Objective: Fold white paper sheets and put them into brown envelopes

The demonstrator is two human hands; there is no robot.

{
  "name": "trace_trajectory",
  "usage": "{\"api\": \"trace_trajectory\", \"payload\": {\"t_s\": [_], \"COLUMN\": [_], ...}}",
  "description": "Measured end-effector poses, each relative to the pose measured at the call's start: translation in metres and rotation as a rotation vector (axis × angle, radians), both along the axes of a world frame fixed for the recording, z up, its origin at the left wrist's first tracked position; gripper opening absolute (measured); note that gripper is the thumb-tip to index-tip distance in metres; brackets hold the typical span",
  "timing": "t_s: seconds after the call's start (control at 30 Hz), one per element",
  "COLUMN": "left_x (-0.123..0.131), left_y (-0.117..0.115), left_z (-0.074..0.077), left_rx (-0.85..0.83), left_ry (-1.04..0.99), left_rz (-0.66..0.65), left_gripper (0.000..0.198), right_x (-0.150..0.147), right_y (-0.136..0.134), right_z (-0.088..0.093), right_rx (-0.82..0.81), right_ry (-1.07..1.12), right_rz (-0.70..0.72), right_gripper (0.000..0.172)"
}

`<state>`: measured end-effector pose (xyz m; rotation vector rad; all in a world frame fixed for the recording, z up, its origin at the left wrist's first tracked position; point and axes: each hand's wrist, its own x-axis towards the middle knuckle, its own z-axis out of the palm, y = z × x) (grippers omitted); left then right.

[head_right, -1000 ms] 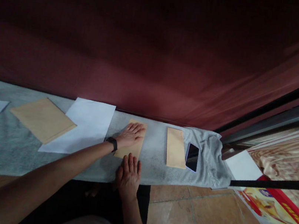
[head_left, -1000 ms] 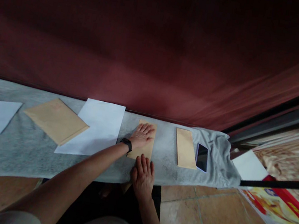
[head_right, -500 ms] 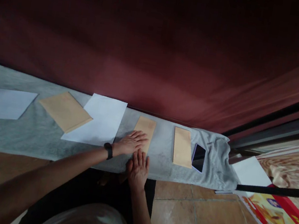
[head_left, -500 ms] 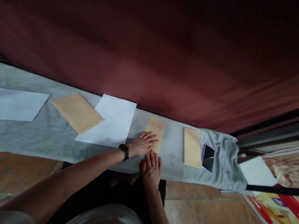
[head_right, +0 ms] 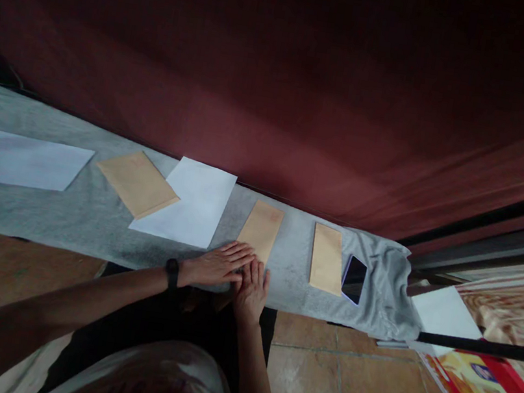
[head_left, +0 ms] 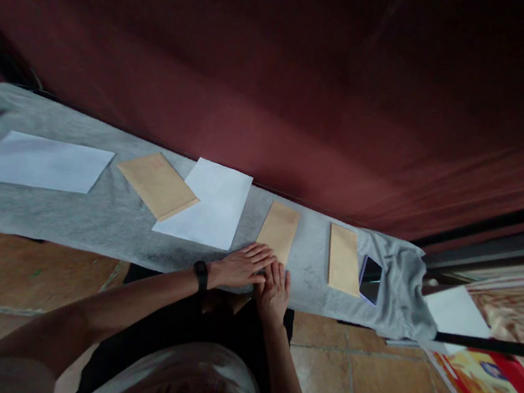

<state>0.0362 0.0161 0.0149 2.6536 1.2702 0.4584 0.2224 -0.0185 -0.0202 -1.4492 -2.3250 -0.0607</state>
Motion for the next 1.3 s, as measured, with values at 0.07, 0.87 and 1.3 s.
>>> {"api": "trace_trajectory", "payload": {"t_s": [0.07,0.87,1.3], "left_x": [-0.004,-0.022,-0.022], "left_y": [-0.005,-0.01,-0.011], "left_z": [-0.002,-0.007,-0.011], "left_rx": [0.03,-0.008,-0.026], "left_ry": [0.006,0.035,0.046], "left_rz": [-0.018,-0.085,-0.052], "left_gripper": [0.067,0.08,0.078], "right_x": [0.001,-0.001,0.002], "right_y": [0.0,0.003,0.003], "right_z": [0.0,0.009,0.01], "right_rx": [-0.007,-0.075,-0.104], "right_ry": [-0.015,-0.022,-0.016], "right_rz": [0.013,-0.015,-0.025], "right_gripper": [0.048,0.052,0.052]}}
